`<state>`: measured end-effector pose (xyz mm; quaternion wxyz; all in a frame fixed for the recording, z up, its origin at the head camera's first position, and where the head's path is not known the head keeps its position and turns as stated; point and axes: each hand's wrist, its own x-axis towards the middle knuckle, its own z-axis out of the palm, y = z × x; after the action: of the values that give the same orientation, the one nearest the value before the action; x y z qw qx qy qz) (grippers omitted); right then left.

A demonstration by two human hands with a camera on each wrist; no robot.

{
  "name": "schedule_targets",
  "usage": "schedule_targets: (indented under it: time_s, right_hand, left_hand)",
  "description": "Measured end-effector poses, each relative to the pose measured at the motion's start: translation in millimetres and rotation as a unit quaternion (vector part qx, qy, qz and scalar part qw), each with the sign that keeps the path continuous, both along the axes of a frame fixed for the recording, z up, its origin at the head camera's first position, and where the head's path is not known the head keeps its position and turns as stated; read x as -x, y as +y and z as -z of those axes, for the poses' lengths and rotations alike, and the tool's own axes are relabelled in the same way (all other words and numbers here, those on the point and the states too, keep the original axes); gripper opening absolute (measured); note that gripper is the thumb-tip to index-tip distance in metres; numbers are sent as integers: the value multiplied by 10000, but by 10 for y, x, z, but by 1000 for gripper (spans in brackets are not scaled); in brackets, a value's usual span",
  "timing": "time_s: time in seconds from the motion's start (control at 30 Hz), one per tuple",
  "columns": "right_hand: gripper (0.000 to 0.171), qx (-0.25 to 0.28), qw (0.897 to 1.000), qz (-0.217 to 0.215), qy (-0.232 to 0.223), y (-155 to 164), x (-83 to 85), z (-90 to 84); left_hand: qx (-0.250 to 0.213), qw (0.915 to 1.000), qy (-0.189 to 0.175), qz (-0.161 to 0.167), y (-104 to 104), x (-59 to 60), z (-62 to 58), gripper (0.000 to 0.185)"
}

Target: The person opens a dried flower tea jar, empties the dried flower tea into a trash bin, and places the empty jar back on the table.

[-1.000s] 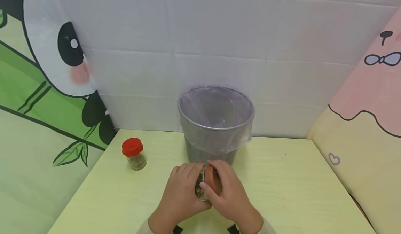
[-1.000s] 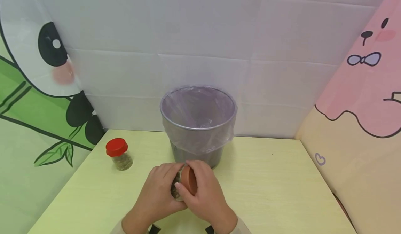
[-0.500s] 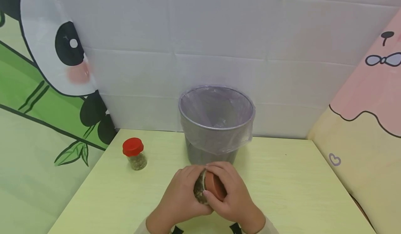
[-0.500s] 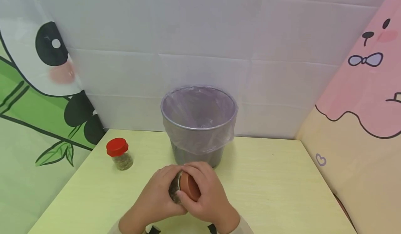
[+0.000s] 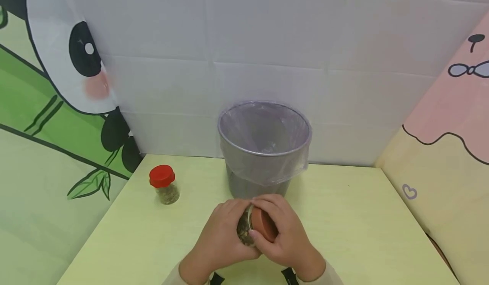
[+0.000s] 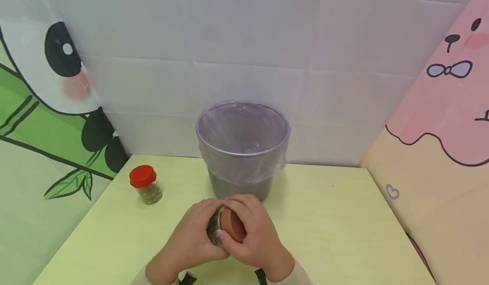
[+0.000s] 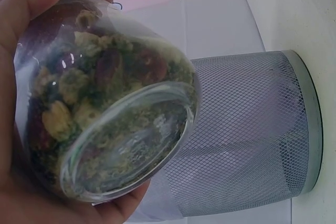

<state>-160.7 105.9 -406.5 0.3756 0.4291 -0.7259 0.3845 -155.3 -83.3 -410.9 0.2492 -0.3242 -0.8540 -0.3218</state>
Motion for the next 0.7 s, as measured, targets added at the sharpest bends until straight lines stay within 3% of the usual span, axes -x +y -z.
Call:
schedule_targets:
  time_s: [0.43,0.7]
  right_hand:
    - [46,-102,9982,-432,406,30,-10,-167]
    - [47,-222,9951,-687,669,79,7,-177]
  left_hand:
    - [-80,9989,-410,204,-7,-39,-47,77]
    - [-80,9977,-504,457,-13,-57,-65,76]
